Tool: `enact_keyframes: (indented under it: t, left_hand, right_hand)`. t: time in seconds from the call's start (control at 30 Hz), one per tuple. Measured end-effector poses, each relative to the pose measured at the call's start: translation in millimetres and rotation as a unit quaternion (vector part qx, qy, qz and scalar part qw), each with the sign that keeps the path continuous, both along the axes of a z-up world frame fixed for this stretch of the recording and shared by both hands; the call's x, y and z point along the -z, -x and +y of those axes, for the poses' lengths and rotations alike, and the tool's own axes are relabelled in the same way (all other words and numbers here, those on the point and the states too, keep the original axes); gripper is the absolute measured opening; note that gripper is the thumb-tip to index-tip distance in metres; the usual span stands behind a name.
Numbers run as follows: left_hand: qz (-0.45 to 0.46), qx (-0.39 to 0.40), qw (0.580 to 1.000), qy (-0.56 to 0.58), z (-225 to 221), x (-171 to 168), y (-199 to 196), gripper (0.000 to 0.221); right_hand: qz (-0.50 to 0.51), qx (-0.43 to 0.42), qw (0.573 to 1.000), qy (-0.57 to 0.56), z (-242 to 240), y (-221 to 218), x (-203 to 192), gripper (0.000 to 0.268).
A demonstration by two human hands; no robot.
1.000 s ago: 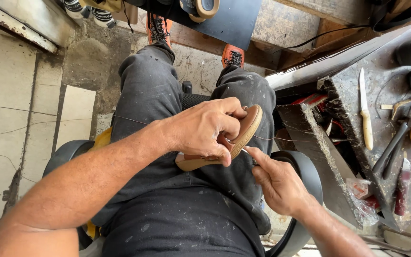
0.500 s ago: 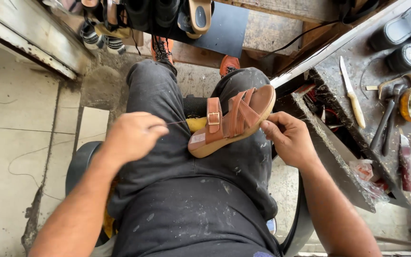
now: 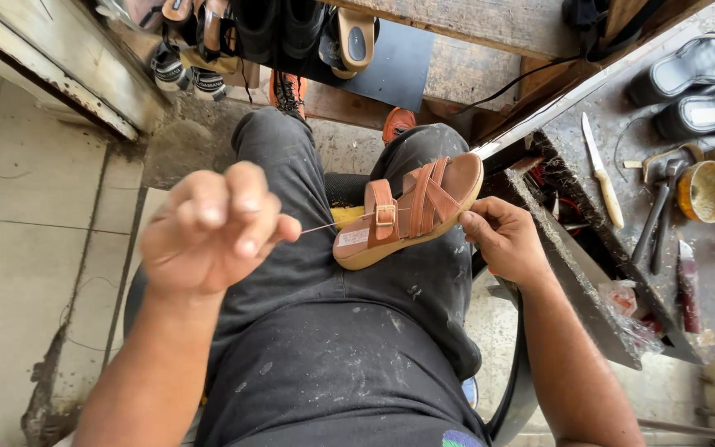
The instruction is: Hand-stitching the sole of a leather sandal using an awl and thread
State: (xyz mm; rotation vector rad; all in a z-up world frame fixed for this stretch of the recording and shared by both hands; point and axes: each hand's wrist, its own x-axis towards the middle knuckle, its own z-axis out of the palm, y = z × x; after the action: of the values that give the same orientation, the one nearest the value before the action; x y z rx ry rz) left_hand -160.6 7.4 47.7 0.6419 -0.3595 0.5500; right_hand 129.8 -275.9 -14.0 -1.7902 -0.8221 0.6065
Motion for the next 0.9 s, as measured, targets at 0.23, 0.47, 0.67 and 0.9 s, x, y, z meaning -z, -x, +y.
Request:
enact_keyframes:
  t: [0.23, 0.47, 0.67, 0.9]
  left_hand:
    - [0.436, -0.024, 0.812, -0.386, -5.1, 110.5, -46.4, 0.046]
    - [0.334, -0.394, 0.702, -0.491, 38.9, 74.2, -16.7, 0.016]
    - [0.587, -0.308, 0.690, -0.290, 81.7, 25.9, 101.6, 0.010]
    - [0.508, -0.331, 0.772, -0.190, 80.1, 39.6, 176.3, 0.035]
  right_hand:
    - [0.036, 0.007, 0.999, 0.008, -5.4, -8.8, 9.2, 0.015]
    - [0.034, -0.005, 0.999, 0.011, -3.7, -11.3, 1.6, 0.014]
    - [0.023, -0.026, 0.996, 0.084, -3.5, -7.7, -7.4, 0.018]
    - [0.018, -0.037, 0.995, 0.089, -2.9, -8.4, -10.3, 0.018]
